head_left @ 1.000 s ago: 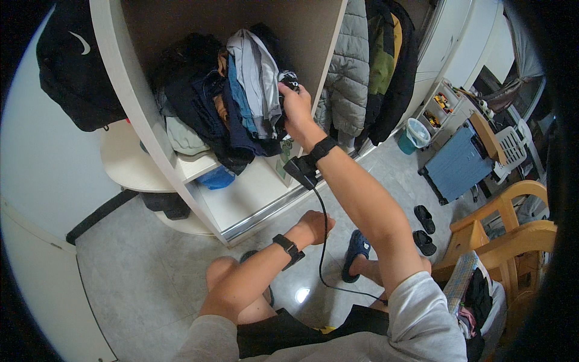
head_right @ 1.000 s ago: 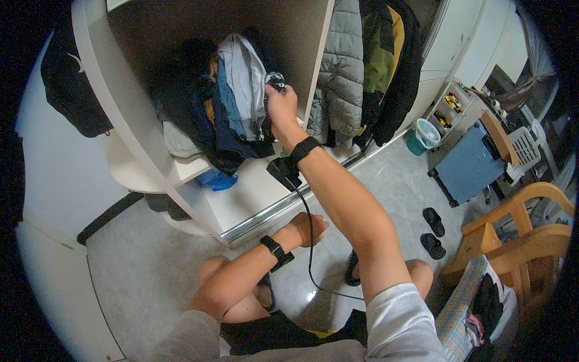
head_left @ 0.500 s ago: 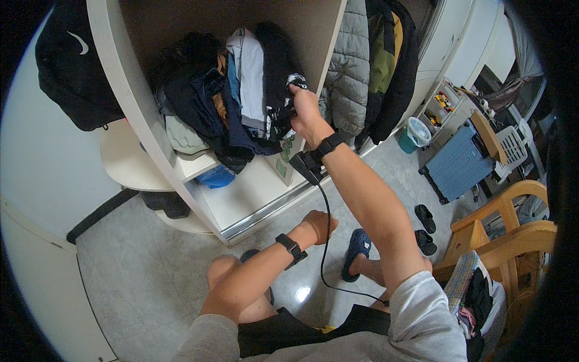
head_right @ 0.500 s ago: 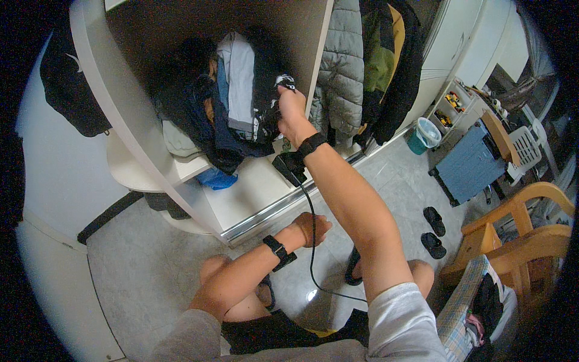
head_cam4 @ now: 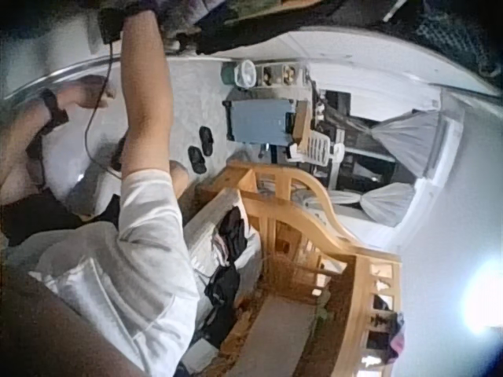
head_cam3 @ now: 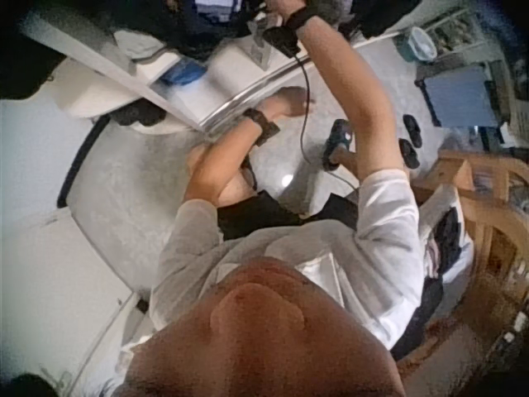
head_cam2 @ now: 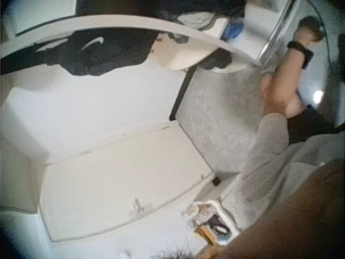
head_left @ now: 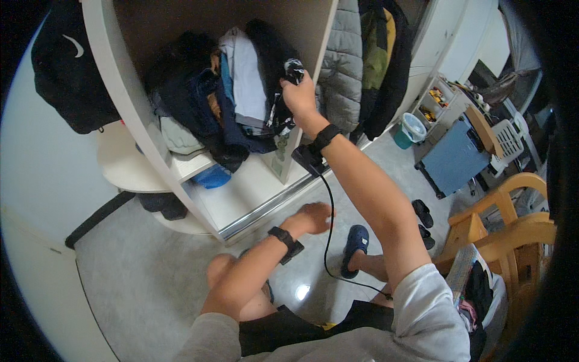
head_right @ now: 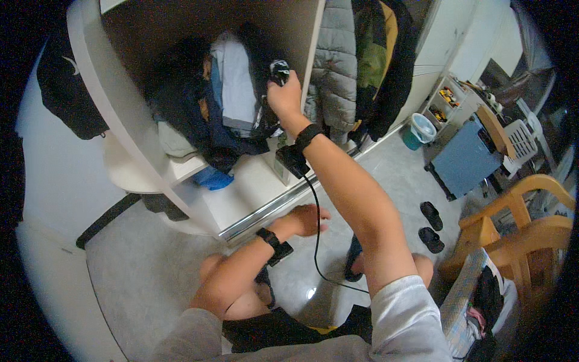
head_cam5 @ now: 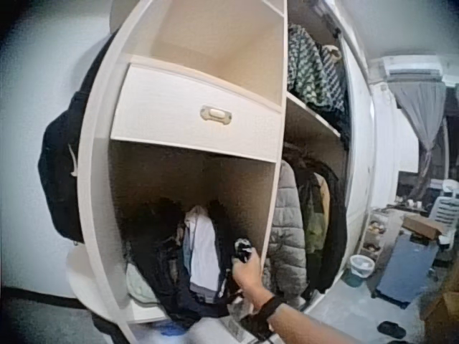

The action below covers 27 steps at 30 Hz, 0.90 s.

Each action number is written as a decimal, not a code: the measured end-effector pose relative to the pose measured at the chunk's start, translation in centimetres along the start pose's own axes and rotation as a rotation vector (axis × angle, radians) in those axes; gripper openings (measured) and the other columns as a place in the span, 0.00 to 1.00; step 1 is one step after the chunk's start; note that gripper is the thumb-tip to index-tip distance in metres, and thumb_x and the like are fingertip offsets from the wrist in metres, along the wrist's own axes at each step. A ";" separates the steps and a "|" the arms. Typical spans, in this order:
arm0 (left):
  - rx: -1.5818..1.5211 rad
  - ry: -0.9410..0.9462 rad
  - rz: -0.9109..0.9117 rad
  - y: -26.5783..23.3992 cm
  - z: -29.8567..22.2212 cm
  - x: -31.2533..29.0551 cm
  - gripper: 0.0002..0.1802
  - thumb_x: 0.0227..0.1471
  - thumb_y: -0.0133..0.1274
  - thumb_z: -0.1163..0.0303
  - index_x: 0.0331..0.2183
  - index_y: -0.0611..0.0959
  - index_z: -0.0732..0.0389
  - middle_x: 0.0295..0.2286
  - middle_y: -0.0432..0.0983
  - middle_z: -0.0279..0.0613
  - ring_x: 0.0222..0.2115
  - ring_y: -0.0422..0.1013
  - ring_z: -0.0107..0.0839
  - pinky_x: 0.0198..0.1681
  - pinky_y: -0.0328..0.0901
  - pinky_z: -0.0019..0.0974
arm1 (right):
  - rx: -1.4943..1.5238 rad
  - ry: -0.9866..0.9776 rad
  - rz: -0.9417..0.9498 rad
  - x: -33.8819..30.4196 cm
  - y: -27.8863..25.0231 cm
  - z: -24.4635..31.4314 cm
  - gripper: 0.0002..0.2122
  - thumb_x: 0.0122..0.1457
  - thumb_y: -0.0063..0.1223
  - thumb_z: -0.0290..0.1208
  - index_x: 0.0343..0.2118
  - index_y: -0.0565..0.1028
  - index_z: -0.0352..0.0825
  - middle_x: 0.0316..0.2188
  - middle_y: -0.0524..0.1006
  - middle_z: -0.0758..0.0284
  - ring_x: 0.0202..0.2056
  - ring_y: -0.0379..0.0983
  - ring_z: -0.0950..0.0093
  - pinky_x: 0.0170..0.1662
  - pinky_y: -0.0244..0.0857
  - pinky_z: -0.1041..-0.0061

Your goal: The person picks up several garments from a shelf one by one, including black pants, a printed t-shirt, and blue jeans, and places them onto a stack on a bed.

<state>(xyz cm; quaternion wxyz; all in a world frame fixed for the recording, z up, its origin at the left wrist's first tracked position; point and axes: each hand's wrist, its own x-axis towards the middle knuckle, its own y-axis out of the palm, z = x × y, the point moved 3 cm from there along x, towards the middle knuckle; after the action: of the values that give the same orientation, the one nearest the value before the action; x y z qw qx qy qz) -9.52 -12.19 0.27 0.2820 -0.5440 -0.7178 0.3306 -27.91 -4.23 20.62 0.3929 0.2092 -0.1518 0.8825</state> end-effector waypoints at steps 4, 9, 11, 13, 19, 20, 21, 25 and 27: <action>-0.918 0.171 -0.476 -0.7 9.6 0.6 0.15 0.56 0.58 0.68 0.46 0.81 0.59 0.44 0.81 0.44 0.46 0.77 0.37 0.49 0.71 0.44 | 0.463 0.268 0.197 -1.0 -0.9 2.4 0.18 0.62 0.55 0.19 0.55 0.71 0.28 0.49 0.79 0.57 0.48 0.76 0.64 0.52 0.69 0.63; -1.791 -0.213 -0.744 -8.7 5.5 1.4 0.30 0.58 0.57 0.43 0.49 0.79 0.60 0.49 0.78 0.42 0.51 0.74 0.37 0.55 0.68 0.45 | 0.592 0.507 0.247 -1.8 -10.9 3.1 0.12 0.63 0.55 0.22 0.48 0.74 0.29 0.41 0.81 0.60 0.39 0.79 0.65 0.43 0.75 0.59; -2.075 -0.064 -0.797 -10.2 4.7 1.0 0.40 0.56 0.55 0.34 0.55 0.77 0.58 0.53 0.76 0.43 0.55 0.71 0.41 0.58 0.66 0.49 | 0.625 0.612 0.260 -4.1 -13.2 2.8 0.11 0.63 0.56 0.24 0.47 0.74 0.28 0.41 0.81 0.59 0.39 0.80 0.64 0.43 0.78 0.59; -2.095 0.107 -0.619 -11.3 2.7 0.4 0.48 0.53 0.55 0.30 0.62 0.73 0.56 0.59 0.72 0.43 0.59 0.68 0.45 0.62 0.64 0.52 | 0.723 0.701 0.330 -6.5 -16.1 0.6 0.11 0.65 0.55 0.26 0.47 0.75 0.27 0.40 0.82 0.59 0.38 0.82 0.64 0.43 0.80 0.60; -1.699 -0.227 -0.449 -8.2 1.1 0.5 0.33 0.54 0.66 0.59 0.58 0.76 0.62 0.50 0.79 0.47 0.50 0.76 0.44 0.56 0.70 0.47 | 1.019 0.862 0.238 -15.5 -24.2 -2.6 0.18 0.66 0.53 0.41 0.47 0.79 0.29 0.43 0.84 0.56 0.41 0.82 0.59 0.52 0.76 0.58; -1.696 -0.235 -0.414 -7.8 0.9 0.7 0.33 0.54 0.66 0.59 0.58 0.76 0.62 0.50 0.79 0.47 0.50 0.76 0.44 0.56 0.70 0.47 | 1.044 0.829 0.183 -16.4 -25.8 -2.2 0.20 0.66 0.52 0.44 0.48 0.79 0.30 0.44 0.83 0.55 0.43 0.82 0.58 0.55 0.74 0.55; -1.623 -0.205 -0.410 -7.7 0.7 0.9 0.33 0.52 0.67 0.64 0.57 0.76 0.62 0.50 0.79 0.47 0.48 0.77 0.43 0.54 0.72 0.46 | 1.119 0.848 0.254 -16.5 -27.6 -4.2 0.23 0.65 0.54 0.50 0.49 0.80 0.32 0.46 0.83 0.55 0.48 0.80 0.58 0.57 0.72 0.52; -1.399 -0.177 -0.380 -6.9 -3.2 2.2 0.34 0.47 0.69 0.75 0.55 0.75 0.64 0.48 0.79 0.44 0.45 0.78 0.39 0.51 0.73 0.40 | 1.106 0.795 0.240 -17.3 -34.2 -5.3 0.23 0.66 0.54 0.50 0.46 0.81 0.31 0.44 0.84 0.54 0.44 0.82 0.58 0.52 0.76 0.54; -1.306 -0.123 -0.317 -5.2 -3.8 3.7 0.35 0.46 0.69 0.76 0.55 0.75 0.64 0.48 0.79 0.43 0.48 0.76 0.36 0.54 0.70 0.40 | 1.142 0.899 0.275 -18.0 -36.1 -4.6 0.23 0.65 0.55 0.50 0.44 0.81 0.28 0.42 0.84 0.53 0.43 0.82 0.58 0.51 0.77 0.56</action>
<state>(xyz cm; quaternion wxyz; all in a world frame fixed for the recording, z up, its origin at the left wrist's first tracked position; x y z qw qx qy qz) -10.64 -8.96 6.87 -0.1010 -0.4711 -0.8563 -0.1861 9.10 9.71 11.56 0.1330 -0.0214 0.4818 0.8659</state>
